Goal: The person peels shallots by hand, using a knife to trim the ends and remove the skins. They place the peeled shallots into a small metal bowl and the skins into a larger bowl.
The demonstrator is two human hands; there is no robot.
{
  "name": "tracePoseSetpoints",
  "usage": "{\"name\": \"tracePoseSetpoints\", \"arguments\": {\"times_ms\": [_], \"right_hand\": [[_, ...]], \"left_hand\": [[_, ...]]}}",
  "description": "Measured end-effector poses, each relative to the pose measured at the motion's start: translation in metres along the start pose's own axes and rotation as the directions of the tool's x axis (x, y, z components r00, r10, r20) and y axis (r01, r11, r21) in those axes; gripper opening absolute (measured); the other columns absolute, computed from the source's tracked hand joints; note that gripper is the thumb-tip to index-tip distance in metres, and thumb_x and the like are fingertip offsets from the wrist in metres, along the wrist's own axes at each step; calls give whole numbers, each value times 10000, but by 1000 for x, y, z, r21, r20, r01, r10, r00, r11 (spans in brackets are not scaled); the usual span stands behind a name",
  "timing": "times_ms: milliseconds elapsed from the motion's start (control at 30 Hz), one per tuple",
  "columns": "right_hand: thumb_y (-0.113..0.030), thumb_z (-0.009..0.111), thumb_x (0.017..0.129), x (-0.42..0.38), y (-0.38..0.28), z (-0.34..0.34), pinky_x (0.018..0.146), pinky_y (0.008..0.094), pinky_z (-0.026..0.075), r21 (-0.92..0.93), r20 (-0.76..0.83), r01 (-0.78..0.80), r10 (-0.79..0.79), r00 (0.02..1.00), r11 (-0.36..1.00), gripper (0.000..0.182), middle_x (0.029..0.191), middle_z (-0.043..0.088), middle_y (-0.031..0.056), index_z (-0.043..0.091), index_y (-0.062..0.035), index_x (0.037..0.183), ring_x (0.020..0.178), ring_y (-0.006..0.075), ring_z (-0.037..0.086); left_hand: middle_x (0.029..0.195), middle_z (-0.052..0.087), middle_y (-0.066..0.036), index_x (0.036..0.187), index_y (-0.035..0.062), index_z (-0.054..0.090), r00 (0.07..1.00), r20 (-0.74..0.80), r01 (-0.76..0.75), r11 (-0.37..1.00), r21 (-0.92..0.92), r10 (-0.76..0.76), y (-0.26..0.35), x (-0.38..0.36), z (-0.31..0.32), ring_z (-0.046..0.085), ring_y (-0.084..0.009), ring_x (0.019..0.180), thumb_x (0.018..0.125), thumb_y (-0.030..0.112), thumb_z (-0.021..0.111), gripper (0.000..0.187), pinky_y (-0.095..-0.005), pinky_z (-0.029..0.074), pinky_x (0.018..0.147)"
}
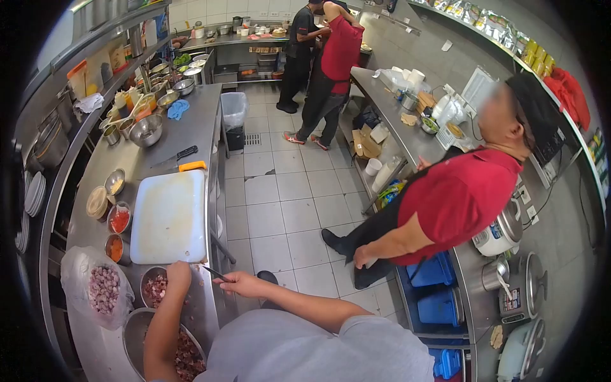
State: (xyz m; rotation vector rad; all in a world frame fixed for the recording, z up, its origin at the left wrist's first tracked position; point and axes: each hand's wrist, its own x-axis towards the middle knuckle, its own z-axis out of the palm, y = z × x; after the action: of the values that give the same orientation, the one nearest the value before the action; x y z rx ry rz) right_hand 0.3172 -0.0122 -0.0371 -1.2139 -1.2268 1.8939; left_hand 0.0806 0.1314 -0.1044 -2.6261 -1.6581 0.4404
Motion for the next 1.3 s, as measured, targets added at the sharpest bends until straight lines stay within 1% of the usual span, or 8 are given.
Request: {"name": "tracePoseSetpoints", "arguments": {"times_ms": [500, 867, 1033, 1067, 1100, 1133, 1233, 1300], "right_hand": [[-226, 571, 977, 1, -16, 8, 653, 206, 389, -54, 12, -72, 73, 997, 996, 325, 769, 541, -75, 616, -132, 1284, 718, 26, 472], [-253, 560, 984, 27, -7, -3, 466, 188, 290, -10, 43, -72, 72, 996, 997, 332, 742, 507, -80, 600, -171, 1303, 533, 14, 357], [-264, 561, 982, 42, -23, -1, 454, 187, 299, -34, 129, -70, 74, 989, 997, 326, 778, 536, -68, 607, -163, 1289, 533, 12, 378], [-235, 553, 980, 43, -29, 2, 450, 190, 294, -49, 89, -59, 63, 994, 997, 315, 763, 535, -72, 613, -172, 1283, 526, 11, 374], [-206, 545, 978, 45, -35, 7, 446, 193, 289, -65, 63, -56, 60, 996, 996, 309, 748, 534, -76, 620, -181, 1277, 519, 10, 370], [-208, 546, 976, 46, -42, 12, 451, 189, 295, -108, 42, -88, 93, 995, 990, 315, 752, 538, -74, 616, -177, 1281, 523, 10, 372], [-223, 555, 968, 68, -25, 17, 461, 179, 313, -101, 117, -63, 75, 990, 993, 334, 762, 549, -62, 606, -165, 1293, 527, 13, 377], [-205, 560, 967, 70, -43, 28, 459, 177, 323, -150, 155, -96, 120, 981, 984, 335, 764, 557, -60, 602, -141, 1293, 524, 14, 380]], "left_hand": [[919, 685, -202, 847, 36, 701, 963, 113, -191, 914, -358, 246, 24, -36, 6, 673, -356, 879, 831, 116, 559, 164, -474, 529, 769], [900, 699, -175, 916, 35, 700, 943, 165, -223, 917, -329, 289, 18, -39, -8, 685, -330, 821, 757, 133, 678, 188, -419, 542, 745], [735, 678, -100, 887, 5, 678, 997, 53, 71, 358, -931, -60, -26, -90, -84, 647, -181, 675, 779, 107, 677, 148, -332, 516, 628], [728, 676, -73, 872, -4, 671, 979, -33, 70, 482, -874, -202, -38, -100, -99, 635, -147, 675, 805, 114, 665, 135, -319, 512, 623], [734, 679, -63, 870, -2, 668, 967, 82, 132, 201, -971, -240, -61, -103, -89, 623, -132, 668, 821, 119, 660, 131, -308, 504, 618], [735, 680, -56, 865, -2, 666, 909, -168, -24, 353, -935, -382, -77, -108, -76, 613, -126, 660, 829, 136, 664, 143, -301, 498, 607], [787, 693, -121, 889, 1, 673, 783, -170, 75, 362, -929, -598, -92, -125, -81, 658, -194, 690, 828, 143, 650, 156, -330, 519, 664], [856, 683, -161, 895, 35, 706, 899, -268, 69, 717, -694, -346, -110, -126, -19, 641, -363, 835, 801, 178, 648, 181, -429, 501, 774]]}}
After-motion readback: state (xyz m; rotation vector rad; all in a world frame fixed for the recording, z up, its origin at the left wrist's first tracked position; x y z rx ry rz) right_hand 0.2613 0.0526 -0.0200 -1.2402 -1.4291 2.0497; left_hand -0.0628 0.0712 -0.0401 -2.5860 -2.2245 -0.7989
